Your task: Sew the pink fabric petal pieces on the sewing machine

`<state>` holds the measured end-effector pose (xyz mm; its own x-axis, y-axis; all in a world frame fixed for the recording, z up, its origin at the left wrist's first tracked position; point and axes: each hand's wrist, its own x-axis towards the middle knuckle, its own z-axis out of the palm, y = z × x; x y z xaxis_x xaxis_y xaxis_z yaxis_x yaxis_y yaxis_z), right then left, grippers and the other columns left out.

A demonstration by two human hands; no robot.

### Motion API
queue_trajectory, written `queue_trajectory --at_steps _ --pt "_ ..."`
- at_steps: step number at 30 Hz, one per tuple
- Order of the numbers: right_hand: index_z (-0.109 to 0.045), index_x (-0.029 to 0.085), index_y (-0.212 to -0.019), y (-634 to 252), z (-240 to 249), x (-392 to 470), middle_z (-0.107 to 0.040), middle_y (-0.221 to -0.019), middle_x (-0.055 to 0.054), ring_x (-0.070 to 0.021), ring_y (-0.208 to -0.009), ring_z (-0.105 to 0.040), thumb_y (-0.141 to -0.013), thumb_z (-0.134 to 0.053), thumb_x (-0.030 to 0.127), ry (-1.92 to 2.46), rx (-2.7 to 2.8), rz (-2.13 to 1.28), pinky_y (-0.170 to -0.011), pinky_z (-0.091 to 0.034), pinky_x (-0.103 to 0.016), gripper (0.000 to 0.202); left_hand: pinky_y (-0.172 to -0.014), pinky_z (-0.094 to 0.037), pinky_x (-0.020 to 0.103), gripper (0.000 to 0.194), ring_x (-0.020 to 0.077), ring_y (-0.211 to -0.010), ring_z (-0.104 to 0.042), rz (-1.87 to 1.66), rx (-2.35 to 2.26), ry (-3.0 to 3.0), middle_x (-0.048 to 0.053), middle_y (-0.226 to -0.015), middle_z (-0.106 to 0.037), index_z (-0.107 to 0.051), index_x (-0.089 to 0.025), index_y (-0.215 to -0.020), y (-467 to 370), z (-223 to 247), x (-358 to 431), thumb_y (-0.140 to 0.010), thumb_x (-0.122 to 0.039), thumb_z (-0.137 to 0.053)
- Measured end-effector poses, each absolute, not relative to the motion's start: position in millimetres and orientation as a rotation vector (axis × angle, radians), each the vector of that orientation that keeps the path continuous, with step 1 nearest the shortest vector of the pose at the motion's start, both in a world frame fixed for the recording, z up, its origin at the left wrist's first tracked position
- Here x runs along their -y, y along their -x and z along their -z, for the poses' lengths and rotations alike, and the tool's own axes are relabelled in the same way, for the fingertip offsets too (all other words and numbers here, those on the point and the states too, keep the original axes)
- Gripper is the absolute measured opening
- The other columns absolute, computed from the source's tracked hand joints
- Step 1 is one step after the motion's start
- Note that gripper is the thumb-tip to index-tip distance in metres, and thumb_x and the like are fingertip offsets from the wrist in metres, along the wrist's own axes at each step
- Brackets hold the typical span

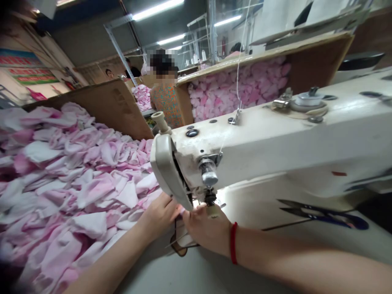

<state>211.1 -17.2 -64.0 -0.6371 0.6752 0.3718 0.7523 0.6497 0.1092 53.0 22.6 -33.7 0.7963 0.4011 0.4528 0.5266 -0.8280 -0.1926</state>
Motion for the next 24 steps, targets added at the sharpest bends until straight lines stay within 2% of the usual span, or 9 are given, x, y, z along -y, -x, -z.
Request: queue_trajectory --at_steps 6,13,15,19,24 --pt "-0.052 0.014 -0.077 -217 63 17 -0.055 -0.067 -0.006 -0.0189 -0.058 -0.052 -0.072 -0.037 -0.001 1.160 2.631 0.416 -0.043 -0.031 -0.029 0.021 -0.055 -0.040 0.028 0.032 0.0162 -0.060 -0.045 0.642 0.742 2.675 0.004 -0.066 -0.049 -0.048 -0.016 -0.064 -59 34 -24 -0.088 -0.012 -0.027" --pt "-0.054 0.009 -0.088 -213 52 18 -0.057 -0.071 -0.007 -0.0183 -0.063 -0.053 -0.080 -0.028 0.003 1.109 2.676 0.309 -0.048 -0.033 -0.028 0.027 -0.062 -0.043 0.028 0.030 0.0163 -0.067 -0.047 0.809 0.837 2.826 0.004 -0.068 -0.053 -0.053 -0.015 -0.070 -62 26 -26 -0.088 -0.017 -0.030" --pt "-0.054 0.008 -0.089 -214 50 17 -0.058 -0.068 -0.006 -0.0183 -0.062 -0.054 -0.079 -0.033 0.005 1.094 2.683 0.257 -0.048 -0.033 -0.028 0.023 -0.062 -0.043 0.028 0.030 0.0164 -0.068 -0.048 0.829 0.908 2.864 0.005 -0.070 -0.054 -0.054 -0.015 -0.072 -60 27 -27 -0.088 -0.018 -0.029" --pt "-0.053 0.012 -0.084 -219 55 17 -0.060 -0.068 -0.003 -0.0158 -0.060 -0.055 -0.073 -0.047 0.009 1.032 2.709 0.154 -0.048 -0.033 -0.028 0.012 -0.067 -0.044 0.028 0.020 0.0170 -0.076 -0.051 0.785 0.897 2.982 0.004 -0.075 -0.056 -0.057 -0.017 -0.076 -57 29 -25 -0.084 -0.018 -0.038" --pt "-0.052 0.015 -0.075 -231 66 22 -0.060 -0.066 -0.001 -0.0145 -0.055 -0.053 -0.076 -0.042 0.009 0.953 2.752 0.094 -0.045 -0.029 -0.029 0.011 -0.076 -0.042 0.034 0.018 0.0171 -0.077 -0.052 0.693 0.601 2.978 0.004 -0.077 -0.060 -0.059 -0.017 -0.082 -60 30 -16 -0.084 -0.014 -0.041"
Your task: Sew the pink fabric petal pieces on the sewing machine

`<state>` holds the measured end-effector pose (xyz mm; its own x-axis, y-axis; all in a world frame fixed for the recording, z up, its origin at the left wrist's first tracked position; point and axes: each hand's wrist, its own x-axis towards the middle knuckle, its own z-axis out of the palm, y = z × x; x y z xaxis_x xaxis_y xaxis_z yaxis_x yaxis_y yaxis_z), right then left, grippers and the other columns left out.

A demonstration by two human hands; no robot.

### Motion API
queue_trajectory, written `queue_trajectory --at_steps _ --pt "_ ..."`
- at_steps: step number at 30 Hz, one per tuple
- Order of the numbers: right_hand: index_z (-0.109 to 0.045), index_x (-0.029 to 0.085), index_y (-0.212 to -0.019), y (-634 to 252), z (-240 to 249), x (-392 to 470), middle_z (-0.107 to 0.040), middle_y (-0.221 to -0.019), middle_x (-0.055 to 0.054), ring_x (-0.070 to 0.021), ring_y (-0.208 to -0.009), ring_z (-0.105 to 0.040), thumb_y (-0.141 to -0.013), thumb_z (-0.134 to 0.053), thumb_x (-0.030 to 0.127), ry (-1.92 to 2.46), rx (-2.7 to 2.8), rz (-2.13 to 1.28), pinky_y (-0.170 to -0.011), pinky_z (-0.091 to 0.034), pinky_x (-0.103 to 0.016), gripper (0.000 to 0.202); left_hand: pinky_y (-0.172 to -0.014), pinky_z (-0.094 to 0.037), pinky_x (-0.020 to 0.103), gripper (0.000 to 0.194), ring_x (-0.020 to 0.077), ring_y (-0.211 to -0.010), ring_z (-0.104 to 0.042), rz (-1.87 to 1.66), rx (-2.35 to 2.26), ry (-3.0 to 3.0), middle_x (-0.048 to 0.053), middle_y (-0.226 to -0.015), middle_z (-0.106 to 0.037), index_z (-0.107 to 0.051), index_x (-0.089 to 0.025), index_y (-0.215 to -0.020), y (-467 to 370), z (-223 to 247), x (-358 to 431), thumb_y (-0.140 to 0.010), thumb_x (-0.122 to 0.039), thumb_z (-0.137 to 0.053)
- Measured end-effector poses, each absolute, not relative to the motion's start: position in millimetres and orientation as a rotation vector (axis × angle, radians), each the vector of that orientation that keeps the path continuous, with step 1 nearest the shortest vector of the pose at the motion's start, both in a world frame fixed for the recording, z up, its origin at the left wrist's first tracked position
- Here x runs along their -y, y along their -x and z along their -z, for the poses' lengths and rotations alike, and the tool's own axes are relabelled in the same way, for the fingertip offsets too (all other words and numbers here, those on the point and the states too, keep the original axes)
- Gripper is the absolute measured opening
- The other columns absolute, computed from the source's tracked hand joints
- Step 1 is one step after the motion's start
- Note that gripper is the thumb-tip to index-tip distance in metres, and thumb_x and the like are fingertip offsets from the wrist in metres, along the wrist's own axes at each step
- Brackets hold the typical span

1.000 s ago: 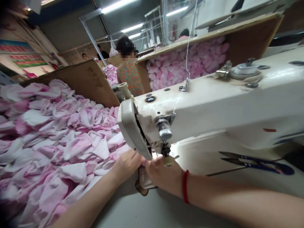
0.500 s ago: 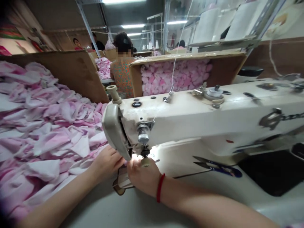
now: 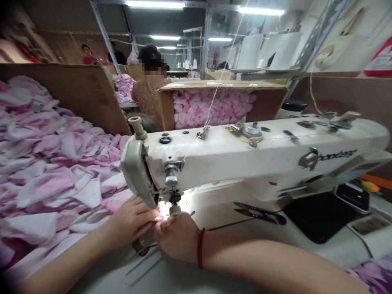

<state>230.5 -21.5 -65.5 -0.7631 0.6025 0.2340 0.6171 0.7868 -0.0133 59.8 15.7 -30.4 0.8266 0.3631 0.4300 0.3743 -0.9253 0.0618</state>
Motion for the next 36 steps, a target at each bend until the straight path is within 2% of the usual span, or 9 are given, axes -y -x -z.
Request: queue_trajectory --at_steps 4,8,12,15,19,22,29,36 --pt "-0.052 0.014 -0.082 -238 71 25 -0.058 -0.064 -0.002 -0.0152 -0.054 -0.051 -0.079 -0.039 0.010 0.968 2.717 0.094 -0.042 -0.024 -0.029 0.015 -0.087 -0.039 0.039 0.020 0.0180 -0.085 -0.053 0.606 0.594 2.905 0.005 -0.085 -0.062 -0.056 -0.016 -0.090 -61 32 -10 -0.085 -0.011 -0.038" --pt "-0.051 0.013 -0.089 -240 72 28 -0.056 -0.066 -0.001 -0.0146 -0.055 -0.050 -0.081 -0.038 0.010 0.953 2.692 0.054 -0.043 -0.024 -0.030 0.015 -0.088 -0.038 0.041 0.018 0.0174 -0.083 -0.053 0.544 0.745 2.919 0.005 -0.089 -0.061 -0.056 -0.018 -0.090 -63 34 -6 -0.085 -0.014 -0.039" --pt "-0.051 0.011 -0.092 -240 69 31 -0.056 -0.068 -0.002 -0.0148 -0.057 -0.050 -0.077 -0.041 0.007 0.980 2.702 0.021 -0.045 -0.024 -0.031 0.018 -0.088 -0.036 0.045 0.015 0.0194 -0.082 -0.053 0.539 0.836 2.873 0.004 -0.085 -0.062 -0.057 -0.018 -0.089 -67 40 -3 -0.084 -0.018 -0.043" --pt "-0.052 0.010 -0.095 -241 66 33 -0.057 -0.069 -0.002 -0.0147 -0.057 -0.050 -0.076 -0.044 0.008 0.973 2.723 -0.004 -0.045 -0.023 -0.030 0.021 -0.086 -0.037 0.041 0.015 0.0183 -0.082 -0.052 0.595 0.889 2.911 0.002 -0.084 -0.062 -0.058 -0.019 -0.089 -68 38 -2 -0.082 -0.016 -0.045" --pt "-0.050 0.010 -0.104 -245 63 33 -0.059 -0.070 -0.001 -0.0145 -0.055 -0.050 -0.076 -0.045 0.008 0.970 2.771 -0.025 -0.044 -0.021 -0.030 0.029 -0.081 -0.039 0.035 0.027 0.0175 -0.083 -0.052 0.680 0.999 2.962 0.001 -0.084 -0.063 -0.059 -0.019 -0.089 -66 32 0 -0.072 -0.005 -0.044" --pt "-0.051 0.012 -0.101 -246 63 33 -0.059 -0.070 -0.001 -0.0145 -0.055 -0.050 -0.077 -0.044 0.009 0.982 2.773 -0.048 -0.045 -0.021 -0.031 0.025 -0.081 -0.038 0.038 0.027 0.0187 -0.083 -0.052 0.674 1.043 2.946 0.001 -0.085 -0.063 -0.060 -0.020 -0.088 -68 33 1 -0.071 -0.005 -0.046" --pt "-0.049 0.011 -0.106 -246 62 34 -0.059 -0.069 -0.001 -0.0148 -0.055 -0.050 -0.079 -0.044 0.009 1.018 2.774 -0.024 -0.047 -0.022 -0.031 0.027 -0.088 -0.035 0.041 0.008 0.0173 -0.075 -0.051 0.727 1.082 2.802 0.000 -0.074 -0.060 -0.060 -0.020 -0.073 -74 48 -1 -0.070 -0.013 -0.057" --pt "-0.052 0.014 -0.094 -251 60 34 -0.058 -0.070 0.000 -0.0136 -0.055 -0.049 -0.080 -0.042 0.009 1.009 2.785 -0.137 -0.047 -0.023 -0.030 0.018 -0.091 -0.032 0.040 0.015 0.0171 -0.080 -0.051 0.569 1.041 2.789 0.000 -0.082 -0.062 -0.059 -0.021 -0.088 -77 43 9 -0.075 -0.016 -0.053"
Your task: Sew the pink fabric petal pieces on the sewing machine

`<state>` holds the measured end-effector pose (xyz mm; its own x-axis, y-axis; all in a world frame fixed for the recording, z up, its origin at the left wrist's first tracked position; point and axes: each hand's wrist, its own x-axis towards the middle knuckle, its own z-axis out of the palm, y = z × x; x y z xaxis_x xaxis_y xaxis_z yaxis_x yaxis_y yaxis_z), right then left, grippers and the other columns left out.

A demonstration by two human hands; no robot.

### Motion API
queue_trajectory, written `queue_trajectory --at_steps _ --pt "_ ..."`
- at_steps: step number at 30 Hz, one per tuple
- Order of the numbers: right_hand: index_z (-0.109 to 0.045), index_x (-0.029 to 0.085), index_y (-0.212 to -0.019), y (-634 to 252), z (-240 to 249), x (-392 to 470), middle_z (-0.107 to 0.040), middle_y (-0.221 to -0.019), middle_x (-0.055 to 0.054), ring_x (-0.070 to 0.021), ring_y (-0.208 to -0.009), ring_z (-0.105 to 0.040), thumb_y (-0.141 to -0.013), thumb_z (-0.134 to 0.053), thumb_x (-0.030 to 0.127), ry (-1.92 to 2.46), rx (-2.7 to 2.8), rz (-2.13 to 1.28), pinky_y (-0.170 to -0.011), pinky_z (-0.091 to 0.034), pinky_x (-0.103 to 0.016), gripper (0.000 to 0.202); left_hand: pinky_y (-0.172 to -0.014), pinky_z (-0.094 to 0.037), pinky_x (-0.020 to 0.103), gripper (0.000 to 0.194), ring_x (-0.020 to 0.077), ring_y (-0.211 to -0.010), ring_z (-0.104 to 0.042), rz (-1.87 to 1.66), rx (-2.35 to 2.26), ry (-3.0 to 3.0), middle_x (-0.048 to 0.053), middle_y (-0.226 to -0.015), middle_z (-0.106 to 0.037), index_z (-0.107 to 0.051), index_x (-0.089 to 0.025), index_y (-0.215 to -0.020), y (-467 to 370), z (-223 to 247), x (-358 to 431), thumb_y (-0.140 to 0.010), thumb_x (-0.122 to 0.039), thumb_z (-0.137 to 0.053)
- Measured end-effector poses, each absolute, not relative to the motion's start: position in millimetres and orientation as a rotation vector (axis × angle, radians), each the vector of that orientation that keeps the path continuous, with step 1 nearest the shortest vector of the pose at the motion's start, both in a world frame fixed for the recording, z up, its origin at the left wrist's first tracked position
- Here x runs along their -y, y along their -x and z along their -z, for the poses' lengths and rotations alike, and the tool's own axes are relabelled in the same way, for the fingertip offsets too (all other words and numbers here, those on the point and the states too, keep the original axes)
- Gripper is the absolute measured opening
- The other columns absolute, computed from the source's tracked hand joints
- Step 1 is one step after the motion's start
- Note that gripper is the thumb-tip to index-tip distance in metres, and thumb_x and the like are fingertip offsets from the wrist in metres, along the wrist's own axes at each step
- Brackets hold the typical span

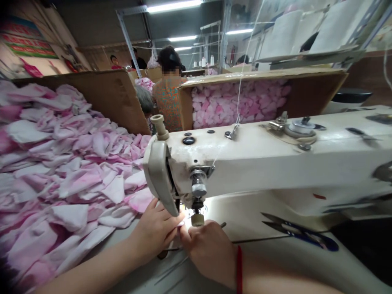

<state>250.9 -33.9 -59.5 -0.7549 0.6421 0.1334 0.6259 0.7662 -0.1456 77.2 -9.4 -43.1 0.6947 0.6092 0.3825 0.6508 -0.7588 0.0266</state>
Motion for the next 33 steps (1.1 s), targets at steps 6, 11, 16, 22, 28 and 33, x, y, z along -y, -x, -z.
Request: queue_trajectory --at_steps 6,11,16,22,28,33 --pt "-0.051 0.011 -0.105 -252 52 33 -0.058 -0.065 0.000 -0.0138 -0.053 -0.049 -0.080 -0.044 0.011 1.059 2.779 -0.031 -0.045 -0.022 -0.031 0.026 -0.096 -0.028 0.042 0.021 0.0168 -0.082 -0.053 0.665 0.998 2.678 0.002 -0.085 -0.062 -0.056 -0.017 -0.091 -80 48 12 -0.085 -0.015 -0.036" --pt "-0.052 0.016 -0.104 -256 54 29 -0.060 -0.065 0.000 -0.0132 -0.050 -0.049 -0.085 -0.041 0.018 1.091 2.731 0.042 -0.045 -0.020 -0.030 0.022 -0.097 -0.029 0.044 0.022 0.0151 -0.073 -0.053 0.722 0.955 2.584 0.001 -0.072 -0.060 -0.056 -0.015 -0.084 -82 51 6 -0.084 -0.009 -0.034" --pt "-0.051 0.014 -0.106 -256 55 29 -0.059 -0.063 -0.001 -0.0139 -0.049 -0.049 -0.084 -0.043 0.017 1.110 2.724 0.074 -0.044 -0.019 -0.031 0.024 -0.097 -0.030 0.048 0.017 0.0154 -0.074 -0.053 0.707 0.881 2.580 0.003 -0.074 -0.061 -0.056 -0.013 -0.083 -79 49 7 -0.084 -0.011 -0.040" --pt "-0.051 0.016 -0.100 -255 52 31 -0.060 -0.064 0.000 -0.0134 -0.050 -0.049 -0.084 -0.040 0.016 1.178 2.771 -0.046 -0.044 -0.019 -0.031 0.019 -0.098 -0.028 0.049 0.016 0.0150 -0.079 -0.054 0.834 0.665 2.622 0.001 -0.077 -0.063 -0.057 -0.014 -0.076 -75 46 12 -0.084 -0.008 -0.044" --pt "-0.055 0.017 -0.102 -252 41 33 -0.064 -0.070 0.000 -0.0143 -0.057 -0.055 -0.082 -0.042 0.010 1.292 2.803 -0.199 -0.044 -0.021 -0.031 0.025 -0.077 -0.047 0.036 0.021 0.0172 -0.079 -0.054 0.773 0.858 2.699 0.006 -0.080 -0.061 -0.057 -0.011 -0.091 -76 49 13 -0.089 -0.013 -0.036" --pt "-0.049 0.016 -0.117 -252 33 32 -0.066 -0.077 -0.003 -0.0164 -0.060 -0.058 -0.080 -0.042 0.008 1.344 2.875 -0.192 -0.043 -0.022 -0.031 0.039 -0.059 -0.047 0.030 0.026 0.0158 -0.065 -0.052 0.864 0.894 2.701 0.003 -0.068 -0.057 -0.056 -0.014 -0.076 -82 52 6 -0.090 -0.017 -0.034"
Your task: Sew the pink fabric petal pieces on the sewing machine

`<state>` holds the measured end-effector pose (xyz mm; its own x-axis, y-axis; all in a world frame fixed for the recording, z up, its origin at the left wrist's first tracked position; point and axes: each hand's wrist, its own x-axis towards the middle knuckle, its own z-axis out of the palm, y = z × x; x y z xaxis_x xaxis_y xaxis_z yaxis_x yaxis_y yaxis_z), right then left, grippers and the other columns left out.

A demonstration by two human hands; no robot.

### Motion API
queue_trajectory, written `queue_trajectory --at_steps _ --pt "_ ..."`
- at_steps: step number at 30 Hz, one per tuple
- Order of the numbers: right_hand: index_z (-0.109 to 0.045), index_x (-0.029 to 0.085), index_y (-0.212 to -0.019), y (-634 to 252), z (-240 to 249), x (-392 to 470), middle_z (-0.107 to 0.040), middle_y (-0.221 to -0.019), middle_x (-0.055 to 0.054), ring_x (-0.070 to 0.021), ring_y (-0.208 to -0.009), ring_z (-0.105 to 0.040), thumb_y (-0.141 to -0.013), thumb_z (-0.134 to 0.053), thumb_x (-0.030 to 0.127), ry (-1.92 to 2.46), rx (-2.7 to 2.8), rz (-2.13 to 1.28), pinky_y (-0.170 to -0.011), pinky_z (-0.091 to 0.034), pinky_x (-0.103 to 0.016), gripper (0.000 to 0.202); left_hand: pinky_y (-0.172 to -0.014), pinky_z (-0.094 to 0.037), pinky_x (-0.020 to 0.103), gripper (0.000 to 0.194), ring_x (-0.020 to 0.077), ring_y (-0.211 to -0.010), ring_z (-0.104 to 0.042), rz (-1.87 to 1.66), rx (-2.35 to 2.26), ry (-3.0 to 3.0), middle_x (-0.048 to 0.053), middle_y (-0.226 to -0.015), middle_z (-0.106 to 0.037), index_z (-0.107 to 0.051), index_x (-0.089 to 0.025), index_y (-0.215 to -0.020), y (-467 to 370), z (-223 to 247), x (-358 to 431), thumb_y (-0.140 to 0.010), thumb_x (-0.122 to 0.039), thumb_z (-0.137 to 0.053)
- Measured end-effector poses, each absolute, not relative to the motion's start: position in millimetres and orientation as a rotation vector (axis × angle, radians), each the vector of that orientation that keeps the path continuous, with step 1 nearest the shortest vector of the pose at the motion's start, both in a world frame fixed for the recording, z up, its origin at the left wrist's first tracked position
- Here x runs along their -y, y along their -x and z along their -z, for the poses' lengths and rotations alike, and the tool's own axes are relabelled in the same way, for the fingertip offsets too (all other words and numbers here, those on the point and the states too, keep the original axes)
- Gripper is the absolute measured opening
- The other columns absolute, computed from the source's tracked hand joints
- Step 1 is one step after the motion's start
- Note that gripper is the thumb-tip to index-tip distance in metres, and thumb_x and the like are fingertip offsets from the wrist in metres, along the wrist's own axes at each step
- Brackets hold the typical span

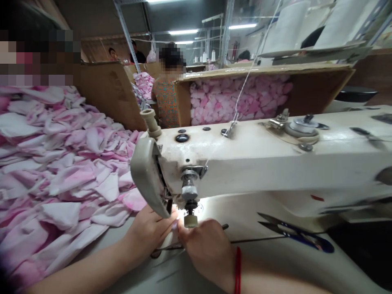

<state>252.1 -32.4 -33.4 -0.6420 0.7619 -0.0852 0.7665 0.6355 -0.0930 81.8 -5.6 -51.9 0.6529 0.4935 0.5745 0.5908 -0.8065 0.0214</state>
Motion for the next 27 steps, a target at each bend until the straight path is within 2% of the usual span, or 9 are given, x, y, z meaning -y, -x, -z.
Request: queue_trajectory --at_steps 2,6,9,12,15,18,22,27 --pt "-0.046 0.017 -0.122 -251 32 33 -0.067 -0.078 -0.004 -0.0163 -0.058 -0.058 -0.080 -0.042 0.009 -1.327 -2.785 0.183 -0.042 -0.022 -0.030 0.043 -0.057 -0.045 0.030 0.028 0.0157 -0.062 -0.051 0.914 0.903 2.677 0.002 -0.065 -0.055 -0.055 -0.015 -0.074 -83 53 4 -0.091 -0.018 -0.033" --pt "-0.050 0.019 -0.118 -250 29 35 -0.067 -0.082 -0.005 -0.0167 -0.062 -0.059 -0.080 -0.040 0.007 -1.381 -2.718 0.280 -0.045 -0.027 -0.029 0.041 -0.064 -0.047 0.029 0.021 0.0163 -0.073 -0.054 0.905 0.887 2.699 0.005 -0.077 -0.060 -0.055 -0.012 -0.088 -82 53 7 -0.090 -0.015 -0.034" --pt "-0.053 0.022 -0.113 -261 25 32 -0.067 -0.082 -0.003 -0.0187 -0.070 -0.060 -0.079 -0.048 0.017 -1.413 -2.754 0.391 -0.053 -0.033 -0.028 0.036 -0.066 -0.047 0.030 0.021 0.0170 -0.076 -0.054 0.839 0.927 2.736 0.006 -0.080 -0.060 -0.055 -0.012 -0.091 -80 54 10 -0.089 -0.015 -0.035" --pt "-0.062 0.026 -0.094 -281 23 22 -0.066 -0.078 0.000 -0.0173 -0.072 -0.060 -0.082 -0.047 0.031 -1.468 -2.833 0.521 -0.060 -0.035 -0.027 0.020 -0.068 -0.046 0.032 0.020 0.0167 -0.074 -0.054 0.809 0.974 2.756 0.004 -0.080 -0.060 -0.056 -0.015 -0.091 -79 55 9 -0.087 -0.013 -0.036" --pt "-0.063 0.022 -0.076 -292 25 9 -0.065 -0.070 -0.002 -0.0171 -0.067 -0.060 -0.085 -0.040 0.032 -1.703 -2.724 0.399 -0.056 -0.034 -0.027 0.026 -0.074 -0.045 0.032 0.023 0.0164 -0.079 -0.054 0.811 0.949 2.772 0.005 -0.084 -0.061 -0.056 -0.015 -0.094 -79 56 9 -0.084 -0.008 -0.036" --pt "-0.062 0.019 -0.080 -289 29 4 -0.065 -0.071 -0.006 -0.0194 -0.066 -0.060 -0.086 -0.039 0.033 -1.788 -2.642 0.260 -0.054 -0.033 -0.028 0.028 -0.075 -0.045 0.031 0.024 0.0168 -0.082 -0.054 0.798 0.939 2.787 0.006 -0.086 -0.061 -0.055 -0.013 -0.097 -79 55 9 -0.083 -0.006 -0.037" --pt "-0.062 0.020 -0.077 -282 32 5 -0.065 -0.069 -0.005 -0.0187 -0.064 -0.060 -0.086 -0.039 0.033 -1.799 -2.621 0.288 -0.053 -0.033 -0.027 0.028 -0.073 -0.045 0.031 0.023 0.0177 -0.081 -0.053 0.800 0.959 2.781 0.008 -0.088 -0.060 -0.056 -0.012 -0.096 -78 53 10 -0.083 -0.006 -0.037" --pt "-0.063 0.021 -0.077 -285 30 5 -0.066 -0.071 -0.005 -0.0181 -0.067 -0.061 -0.086 -0.038 0.034 -1.784 -2.612 0.323 -0.055 -0.033 -0.027 0.029 -0.080 -0.044 0.034 0.023 0.0176 -0.082 -0.054 0.793 0.939 2.758 0.006 -0.085 -0.061 -0.056 -0.014 -0.094 -77 52 9 -0.083 -0.007 -0.037"
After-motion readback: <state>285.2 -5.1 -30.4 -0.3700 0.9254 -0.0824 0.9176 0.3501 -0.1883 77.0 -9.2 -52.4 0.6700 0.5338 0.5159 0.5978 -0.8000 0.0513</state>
